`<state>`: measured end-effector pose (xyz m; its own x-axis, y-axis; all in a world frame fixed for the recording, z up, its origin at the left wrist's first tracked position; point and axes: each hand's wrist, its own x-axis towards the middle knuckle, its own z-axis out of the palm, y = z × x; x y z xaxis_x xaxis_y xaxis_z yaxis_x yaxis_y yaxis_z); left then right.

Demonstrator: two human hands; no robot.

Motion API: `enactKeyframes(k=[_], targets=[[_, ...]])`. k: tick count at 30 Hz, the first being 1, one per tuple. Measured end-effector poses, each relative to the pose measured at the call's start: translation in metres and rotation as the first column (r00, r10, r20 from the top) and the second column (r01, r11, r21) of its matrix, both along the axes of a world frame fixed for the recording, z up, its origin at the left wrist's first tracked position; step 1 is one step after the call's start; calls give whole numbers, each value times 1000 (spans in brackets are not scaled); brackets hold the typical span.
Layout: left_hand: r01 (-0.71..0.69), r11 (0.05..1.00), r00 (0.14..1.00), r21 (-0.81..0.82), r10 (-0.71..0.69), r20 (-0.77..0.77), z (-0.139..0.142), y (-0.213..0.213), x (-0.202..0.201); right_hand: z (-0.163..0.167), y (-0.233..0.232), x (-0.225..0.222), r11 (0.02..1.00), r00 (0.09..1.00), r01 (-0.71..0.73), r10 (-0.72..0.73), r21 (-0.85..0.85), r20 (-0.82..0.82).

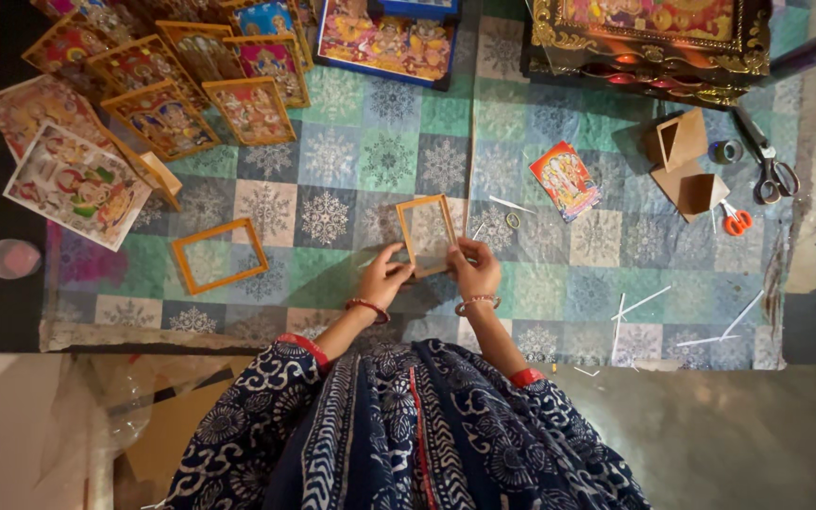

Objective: The person assembles small wooden picture frames at a table. They pick up an empty frame, insert a printed picture and a white backing board into it, press the backing into place, and stack the finished frame with others. They repeat this cycle for several frames, occasionally picking cardboard pieces from a pile.

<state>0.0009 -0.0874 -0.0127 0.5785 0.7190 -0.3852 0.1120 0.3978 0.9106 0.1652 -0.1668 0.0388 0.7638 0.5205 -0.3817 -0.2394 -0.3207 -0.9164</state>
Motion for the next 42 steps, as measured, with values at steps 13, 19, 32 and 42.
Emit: enactKeyframes(k=[13, 19, 32, 42], targets=[[-4, 1000, 1000, 26, 3, 14, 6, -1, 2, 14, -5, 1, 962, 803, -193, 269, -195, 532], [-15, 984, 985, -176, 45, 167, 4, 3, 4, 3, -8, 8, 972, 855, -231, 219, -33, 470], [-27, 976, 992, -218, 54, 116, 18, 9, -1, -3, -17, 12, 992, 924, -76, 108, 102, -367], [-69, 977, 996, -201, 77, 33, 3, 7, 0, -1, -14, 3, 990, 915, -118, 138, 76, -379]])
